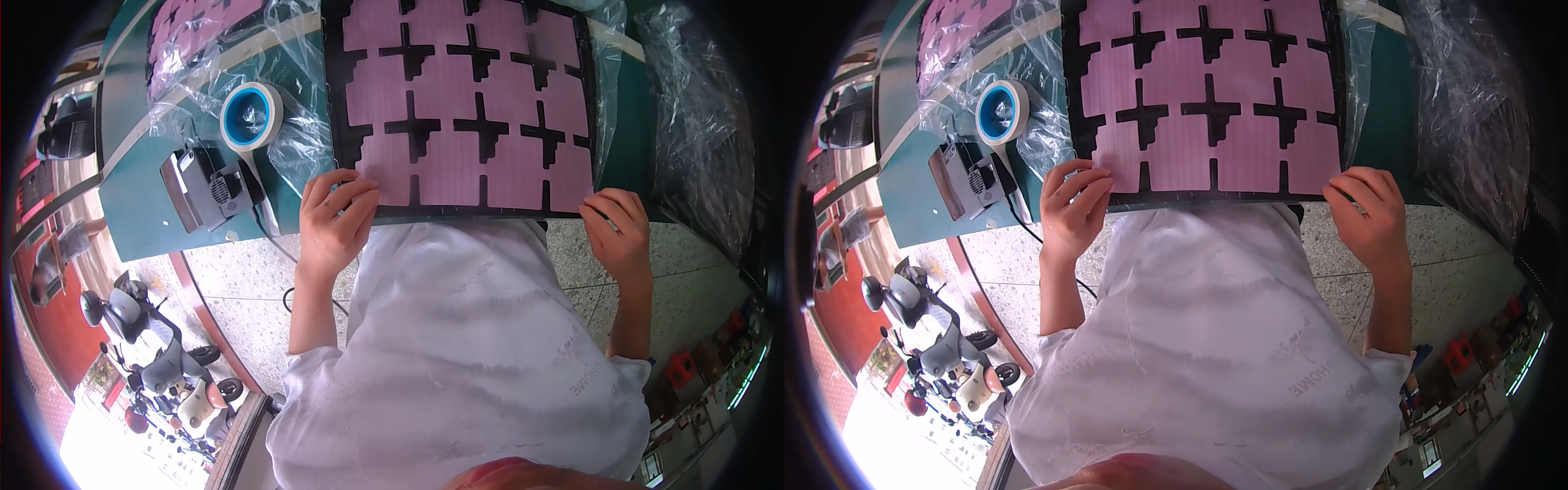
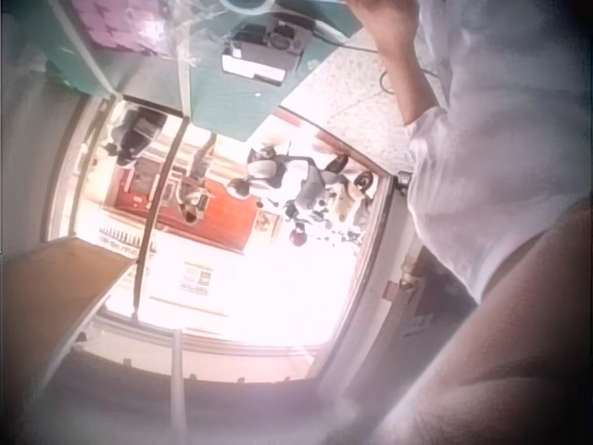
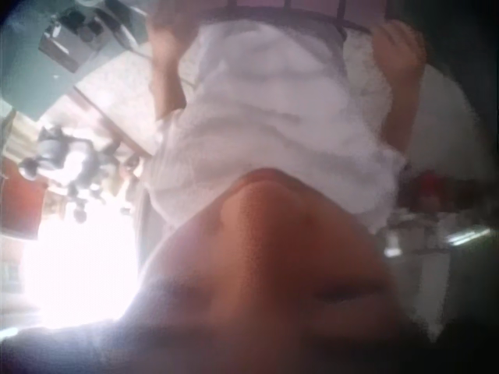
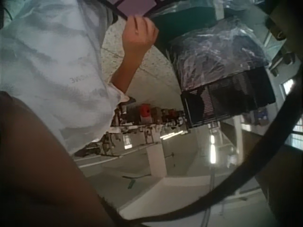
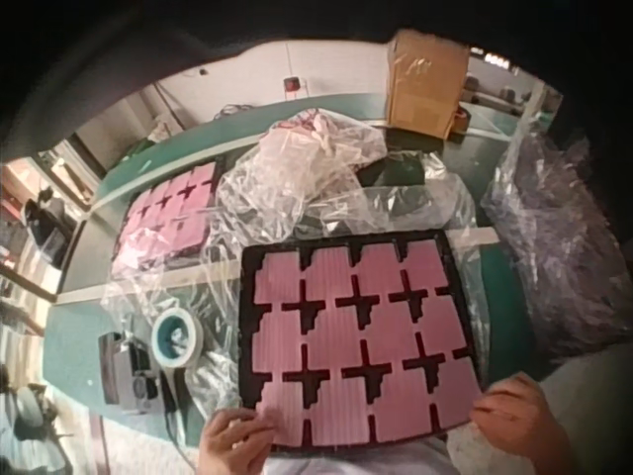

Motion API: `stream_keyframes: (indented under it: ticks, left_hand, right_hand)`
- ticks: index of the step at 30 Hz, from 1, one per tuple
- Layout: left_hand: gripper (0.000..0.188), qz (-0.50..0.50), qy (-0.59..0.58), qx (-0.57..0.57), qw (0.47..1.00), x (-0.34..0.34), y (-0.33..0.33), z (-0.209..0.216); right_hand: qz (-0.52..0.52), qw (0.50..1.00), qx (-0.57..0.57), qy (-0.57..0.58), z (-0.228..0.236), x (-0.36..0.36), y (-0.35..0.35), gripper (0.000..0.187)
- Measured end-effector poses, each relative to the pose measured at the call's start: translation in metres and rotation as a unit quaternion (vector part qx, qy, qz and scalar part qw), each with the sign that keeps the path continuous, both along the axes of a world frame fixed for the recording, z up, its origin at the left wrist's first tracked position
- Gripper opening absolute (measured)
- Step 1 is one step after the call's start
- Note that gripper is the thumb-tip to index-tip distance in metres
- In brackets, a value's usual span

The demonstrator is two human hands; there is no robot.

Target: Assembling pink foam inserts into black plastic packaging trays at a workbench.

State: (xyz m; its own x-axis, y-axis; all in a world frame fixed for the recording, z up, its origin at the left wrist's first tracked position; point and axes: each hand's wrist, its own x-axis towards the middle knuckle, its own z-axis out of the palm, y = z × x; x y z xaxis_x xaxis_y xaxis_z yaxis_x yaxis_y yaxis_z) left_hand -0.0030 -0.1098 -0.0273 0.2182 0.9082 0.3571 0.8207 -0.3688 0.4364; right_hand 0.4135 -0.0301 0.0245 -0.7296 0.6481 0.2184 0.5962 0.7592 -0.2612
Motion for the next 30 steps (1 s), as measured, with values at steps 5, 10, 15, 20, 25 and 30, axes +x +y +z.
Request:
stream_keyframes:
  ticks: [5,10,15,20,25,30]
  left_hand:
    - [0.026,-0.004,-0.010,0.008,1.000,0.001,-0.002,-0.004]
    - [0.027,-0.001,-0.035,0.005,0.999,0.000,0.000,-0.006]
    - [0.028,0.038,-0.111,0.027,0.993,0.003,0.008,-0.001]
    - [0.025,0.065,-0.234,0.028,0.970,0.010,0.008,0.008]
    - [0.011,0.102,-0.349,0.040,0.931,0.024,0.018,0.015]
    - [0.084,0.090,-0.841,-0.219,0.487,0.039,0.016,0.028]
  right_hand:
    - [0.007,1.000,-0.005,-0.010,0.003,0.000,0.001,0.024]
    - [0.007,1.000,-0.002,-0.008,0.005,-0.001,0.006,0.023]
    - [-0.120,0.970,-0.149,0.151,-0.013,0.003,0.000,0.014]
    - [-0.201,0.862,-0.289,0.364,-0.043,0.004,-0.020,0.014]
    - [-0.169,0.536,-0.465,0.684,-0.051,-0.007,-0.014,0.019]
    - [-0.150,0.273,-0.549,0.776,-0.040,-0.015,0.011,0.035]
